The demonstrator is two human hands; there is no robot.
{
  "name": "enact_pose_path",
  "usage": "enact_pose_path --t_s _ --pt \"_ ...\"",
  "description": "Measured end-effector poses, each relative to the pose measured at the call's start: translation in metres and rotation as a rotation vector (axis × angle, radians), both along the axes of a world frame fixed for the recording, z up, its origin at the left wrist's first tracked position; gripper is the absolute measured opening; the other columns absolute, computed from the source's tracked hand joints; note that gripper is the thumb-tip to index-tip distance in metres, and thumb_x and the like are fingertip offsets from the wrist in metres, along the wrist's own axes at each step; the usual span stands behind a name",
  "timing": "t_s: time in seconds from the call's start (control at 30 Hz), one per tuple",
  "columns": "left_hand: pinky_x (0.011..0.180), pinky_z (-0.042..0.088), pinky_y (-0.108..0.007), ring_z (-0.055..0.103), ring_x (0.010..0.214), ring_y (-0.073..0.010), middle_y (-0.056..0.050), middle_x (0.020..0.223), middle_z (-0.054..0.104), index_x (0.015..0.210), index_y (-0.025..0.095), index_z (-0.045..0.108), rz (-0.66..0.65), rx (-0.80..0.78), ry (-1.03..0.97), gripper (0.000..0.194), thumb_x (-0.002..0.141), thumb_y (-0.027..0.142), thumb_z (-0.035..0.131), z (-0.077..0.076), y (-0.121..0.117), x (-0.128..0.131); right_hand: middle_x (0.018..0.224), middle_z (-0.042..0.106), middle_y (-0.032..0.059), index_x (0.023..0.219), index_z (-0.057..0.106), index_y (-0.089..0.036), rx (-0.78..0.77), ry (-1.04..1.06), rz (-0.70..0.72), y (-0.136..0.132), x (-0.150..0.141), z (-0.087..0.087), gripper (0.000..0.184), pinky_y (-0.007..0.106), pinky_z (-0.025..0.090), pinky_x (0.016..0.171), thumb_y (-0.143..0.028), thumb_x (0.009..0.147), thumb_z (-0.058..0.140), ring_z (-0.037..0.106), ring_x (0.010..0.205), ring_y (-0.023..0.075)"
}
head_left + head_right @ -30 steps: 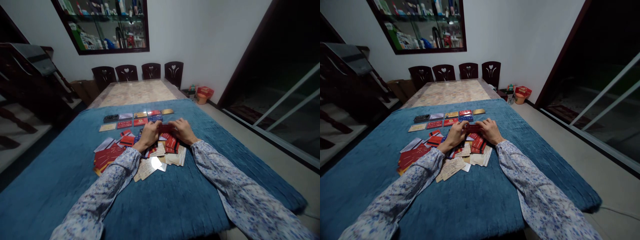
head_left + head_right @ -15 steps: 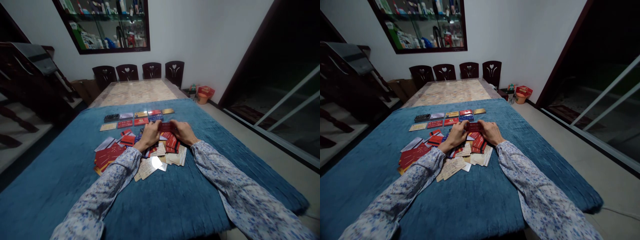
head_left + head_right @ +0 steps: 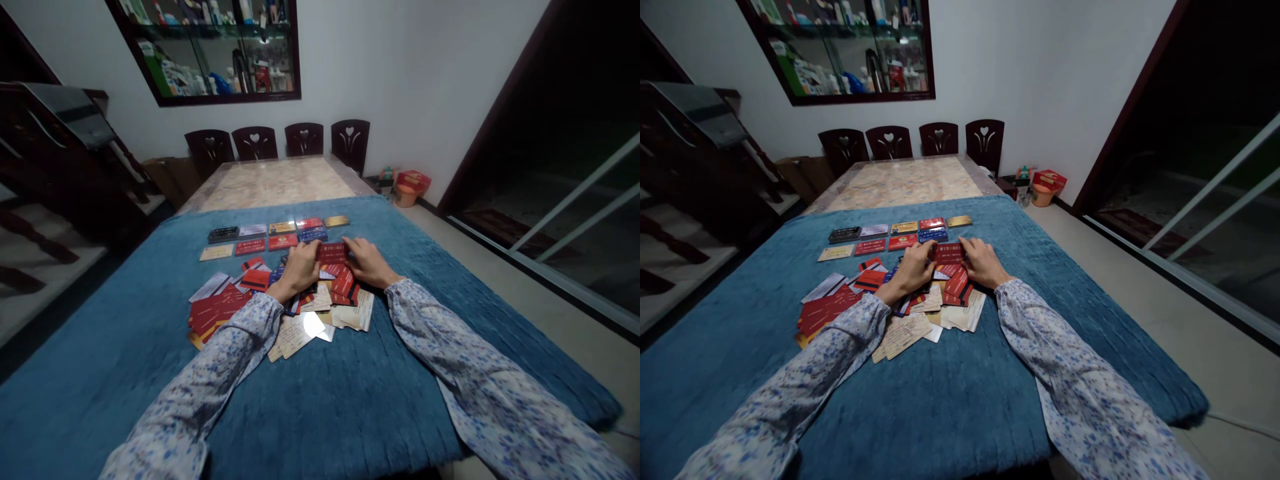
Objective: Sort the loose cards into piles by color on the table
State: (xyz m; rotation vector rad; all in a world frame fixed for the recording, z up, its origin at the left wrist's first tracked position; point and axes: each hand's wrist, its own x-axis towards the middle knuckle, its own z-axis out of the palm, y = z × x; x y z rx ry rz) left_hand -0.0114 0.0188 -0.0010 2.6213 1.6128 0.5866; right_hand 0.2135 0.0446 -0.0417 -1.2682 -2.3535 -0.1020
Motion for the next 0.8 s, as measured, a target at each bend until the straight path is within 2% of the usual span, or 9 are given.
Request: enact_pose_path --t_s 0.13,0.33,0.57,0.67,0.8 --pt "0.096 0.046 -0.045 0.059 0.110 -0.0310 -0.016 0.114 0.069 0.135 0.011 0.053 0.010 -0.010 -0.006 0.049 0.087 0.012 0.055 0.002 -0.001 0.000 0.123 0.061 0.0200 0.150 0.042 -0.010 -0.006 0.026 0.036 0.003 0.003 -0.002 0.065 0.047 0.047 0.091 -0.024 0.088 0.057 0.053 0.112 0.0342" --pt "0.096 0.046 -0.046 0.059 0.112 -0.0313 -0.016 0.118 0.069 0.136 0.013 0.053 0.017 -0.020 -0.022 0.049 0.087 0.013 0.054 0.002 -0.001 -0.001 0.125 0.059 0.0176 0.155 0.037 -0.018 -0.008 0.078 0.094 0.009 0.006 -0.005 0.072 0.049 0.047 0.094 -0.026 0.088 0.060 0.052 0.114 0.0338" --pt "0.098 0.046 -0.047 0.058 0.114 -0.0328 -0.016 0.120 0.069 0.137 0.012 0.053 -0.009 -0.026 -0.034 0.052 0.086 0.017 0.057 0.000 0.002 -0.003 0.126 0.058 0.0191 0.154 0.039 -0.015 -0.051 0.106 0.117 0.011 0.007 -0.005 0.067 0.051 0.048 0.097 -0.028 0.091 0.059 0.052 0.114 0.0338" --pt "0.100 0.046 -0.048 0.058 0.114 -0.0332 -0.016 0.122 0.068 0.138 0.012 0.053 -0.006 -0.041 -0.039 0.055 0.084 0.018 0.060 0.001 0.002 -0.004 0.125 0.058 0.0174 0.154 0.038 -0.017 -0.058 0.139 0.143 0.013 0.008 -0.007 0.069 0.052 0.047 0.099 -0.026 0.089 0.060 0.052 0.114 0.0334" --pt "0.102 0.047 -0.049 0.058 0.117 -0.0333 -0.017 0.124 0.068 0.139 0.011 0.053 -0.007 -0.057 -0.054 0.057 0.083 0.018 0.061 0.002 0.003 -0.004 0.123 0.059 0.0180 0.149 0.044 -0.013 -0.068 0.163 0.148 0.015 0.009 -0.008 0.066 0.050 0.047 0.100 -0.025 0.087 0.063 0.052 0.113 0.0329"
